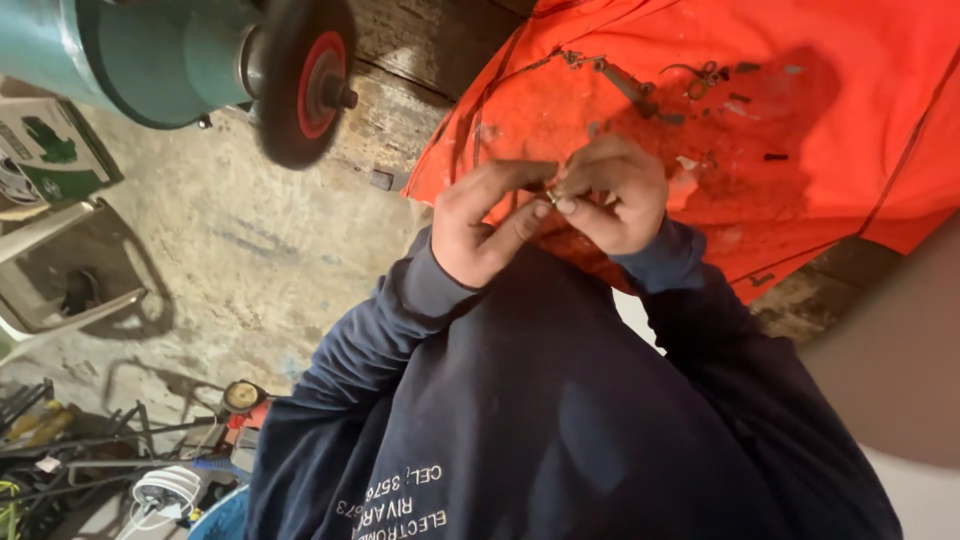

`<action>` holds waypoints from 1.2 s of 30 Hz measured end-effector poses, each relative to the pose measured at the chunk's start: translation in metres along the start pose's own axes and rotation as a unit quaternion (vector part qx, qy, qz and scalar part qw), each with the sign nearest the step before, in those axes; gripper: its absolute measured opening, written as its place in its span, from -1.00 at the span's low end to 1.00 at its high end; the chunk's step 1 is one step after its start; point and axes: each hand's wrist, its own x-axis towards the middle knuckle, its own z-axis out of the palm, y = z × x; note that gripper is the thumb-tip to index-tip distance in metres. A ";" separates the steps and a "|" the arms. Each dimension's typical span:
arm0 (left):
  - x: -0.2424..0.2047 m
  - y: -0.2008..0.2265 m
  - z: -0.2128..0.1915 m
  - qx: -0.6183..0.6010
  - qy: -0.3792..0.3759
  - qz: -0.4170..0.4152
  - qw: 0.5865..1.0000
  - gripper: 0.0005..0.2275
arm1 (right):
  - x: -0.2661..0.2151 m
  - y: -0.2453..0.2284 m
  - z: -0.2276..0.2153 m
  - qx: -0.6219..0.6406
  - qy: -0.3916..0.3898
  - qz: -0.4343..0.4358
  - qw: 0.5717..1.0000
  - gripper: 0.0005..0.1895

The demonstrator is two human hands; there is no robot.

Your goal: The person repeatedly picks up small metal parts from a red cloth and grinds them against a rotating bench grinder wheel. They handle the parts with both hands, rotating them to grind different sides, and place them back on the cloth after each grinding session.

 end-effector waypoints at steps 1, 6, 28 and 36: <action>-0.001 0.002 0.000 0.001 0.003 -0.002 1.000 -0.77 | -0.003 0.001 0.000 0.002 -0.003 0.000 1.000 -0.90; -0.005 0.004 0.004 -0.018 0.002 0.035 0.999 -0.85 | -0.009 0.000 -0.002 0.050 0.021 -0.030 0.998 -0.87; -0.070 -0.030 -0.043 0.004 0.097 0.021 0.995 -0.87 | -0.013 0.002 0.078 0.299 -0.110 0.242 0.917 -0.84; -0.098 -0.064 -0.071 -0.052 0.227 -0.031 0.972 -0.91 | -0.003 0.027 0.148 0.403 -0.092 0.372 0.831 -0.81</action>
